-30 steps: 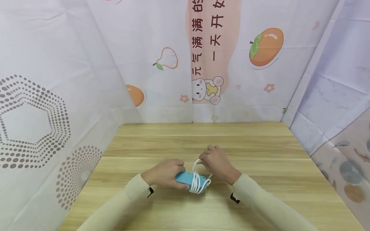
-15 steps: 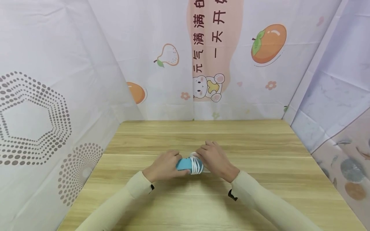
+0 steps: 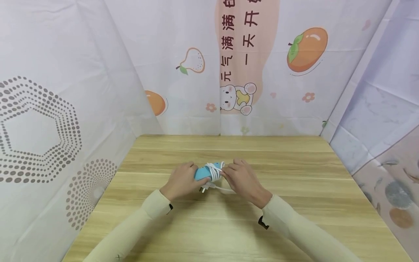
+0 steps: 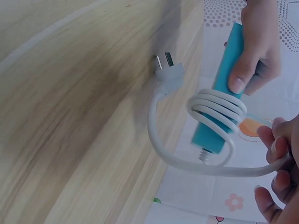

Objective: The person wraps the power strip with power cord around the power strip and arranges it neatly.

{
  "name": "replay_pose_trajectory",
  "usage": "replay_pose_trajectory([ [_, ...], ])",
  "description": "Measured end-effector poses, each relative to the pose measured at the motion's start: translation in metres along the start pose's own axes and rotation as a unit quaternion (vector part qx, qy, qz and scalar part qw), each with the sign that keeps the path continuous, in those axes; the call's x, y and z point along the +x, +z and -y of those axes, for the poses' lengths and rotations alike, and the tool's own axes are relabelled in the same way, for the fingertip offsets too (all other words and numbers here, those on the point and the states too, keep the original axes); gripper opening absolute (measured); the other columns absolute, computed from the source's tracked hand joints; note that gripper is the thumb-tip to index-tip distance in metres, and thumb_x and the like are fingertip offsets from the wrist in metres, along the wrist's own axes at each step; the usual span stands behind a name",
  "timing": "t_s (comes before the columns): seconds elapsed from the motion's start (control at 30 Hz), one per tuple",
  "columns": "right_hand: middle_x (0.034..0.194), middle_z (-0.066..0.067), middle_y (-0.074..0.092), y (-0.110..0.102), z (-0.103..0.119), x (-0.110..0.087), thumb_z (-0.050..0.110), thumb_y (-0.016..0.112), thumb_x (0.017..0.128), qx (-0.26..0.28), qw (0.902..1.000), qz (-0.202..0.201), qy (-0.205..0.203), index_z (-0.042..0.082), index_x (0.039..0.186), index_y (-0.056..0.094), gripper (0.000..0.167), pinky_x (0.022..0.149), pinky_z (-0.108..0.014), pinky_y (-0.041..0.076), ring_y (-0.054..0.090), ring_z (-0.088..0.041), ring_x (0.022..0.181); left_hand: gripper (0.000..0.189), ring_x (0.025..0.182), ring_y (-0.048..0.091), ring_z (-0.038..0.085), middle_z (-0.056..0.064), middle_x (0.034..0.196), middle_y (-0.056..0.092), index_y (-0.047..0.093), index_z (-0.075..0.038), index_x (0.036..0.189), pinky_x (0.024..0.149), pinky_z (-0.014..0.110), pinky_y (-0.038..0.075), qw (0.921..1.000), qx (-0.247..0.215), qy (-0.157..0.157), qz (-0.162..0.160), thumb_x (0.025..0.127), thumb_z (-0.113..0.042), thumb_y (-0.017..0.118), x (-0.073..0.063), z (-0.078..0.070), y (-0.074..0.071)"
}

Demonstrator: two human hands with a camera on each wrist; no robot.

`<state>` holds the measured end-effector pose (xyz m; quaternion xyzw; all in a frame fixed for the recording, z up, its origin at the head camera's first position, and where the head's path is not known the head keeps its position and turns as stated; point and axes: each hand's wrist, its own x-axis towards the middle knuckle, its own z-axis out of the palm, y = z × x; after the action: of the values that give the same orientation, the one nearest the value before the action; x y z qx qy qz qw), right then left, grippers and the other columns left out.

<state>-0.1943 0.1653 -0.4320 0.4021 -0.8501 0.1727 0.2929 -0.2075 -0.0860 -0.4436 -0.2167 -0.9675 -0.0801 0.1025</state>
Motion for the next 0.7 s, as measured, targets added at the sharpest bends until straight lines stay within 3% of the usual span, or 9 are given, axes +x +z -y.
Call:
replay_pose_trajectory([
  [0.2,0.076,0.001,0.070,0.000,-0.001,-0.004,0.011,0.080,0.088,0.006,0.9999,-0.010,0.004,0.004,0.099,0.079,0.013,0.062,-0.029,0.032,0.038,-0.013,0.067,0.066,0.067,0.049,0.014,-0.001,0.080,0.054,0.072,-0.006,0.093,0.052,0.030,0.041,0.9987,-0.036,-0.029,-0.020,0.091,-0.070,0.061,0.002,-0.001,-0.003],
  [0.33,0.079,0.001,0.072,0.000,-0.002,-0.006,0.017,0.073,0.096,0.017,0.9996,-0.017,0.014,0.004,0.099,0.080,0.014,0.062,-0.029,0.032,0.037,-0.013,0.066,0.065,0.070,0.049,0.015,0.000,0.083,0.055,0.072,-0.004,0.098,0.056,0.030,0.042,0.9965,-0.062,-0.047,-0.029,0.092,-0.068,0.063,0.002,-0.001,-0.004],
  [0.43,0.077,0.002,0.071,0.002,-0.001,-0.009,0.030,0.058,0.107,0.017,0.9994,-0.028,0.010,0.005,0.096,0.080,0.035,0.061,-0.029,0.031,0.034,-0.012,0.065,0.065,0.071,0.049,0.015,0.000,0.083,0.055,0.071,-0.004,0.098,0.057,0.030,0.041,0.9947,-0.079,-0.059,-0.030,0.091,-0.068,0.063,0.003,-0.001,-0.003],
  [0.53,0.073,0.004,0.068,0.003,0.000,-0.012,0.038,0.044,0.111,0.014,0.9993,-0.036,0.003,0.005,0.093,0.080,0.052,0.059,-0.028,0.030,0.031,-0.011,0.065,0.066,0.071,0.049,0.015,-0.001,0.083,0.054,0.071,-0.004,0.099,0.056,0.030,0.040,0.9931,-0.094,-0.063,-0.030,0.091,-0.069,0.062,0.004,-0.002,-0.003],
  [0.7,0.071,0.005,0.065,0.004,0.002,-0.012,0.039,0.044,0.111,0.020,0.9989,-0.040,0.009,0.006,0.092,0.079,0.052,0.061,-0.028,0.031,0.032,-0.011,0.066,0.067,0.070,0.047,0.016,0.000,0.081,0.051,0.070,-0.002,0.100,0.055,0.030,0.038,0.9935,-0.088,-0.055,-0.046,0.093,-0.068,0.060,0.007,-0.005,-0.005],
])
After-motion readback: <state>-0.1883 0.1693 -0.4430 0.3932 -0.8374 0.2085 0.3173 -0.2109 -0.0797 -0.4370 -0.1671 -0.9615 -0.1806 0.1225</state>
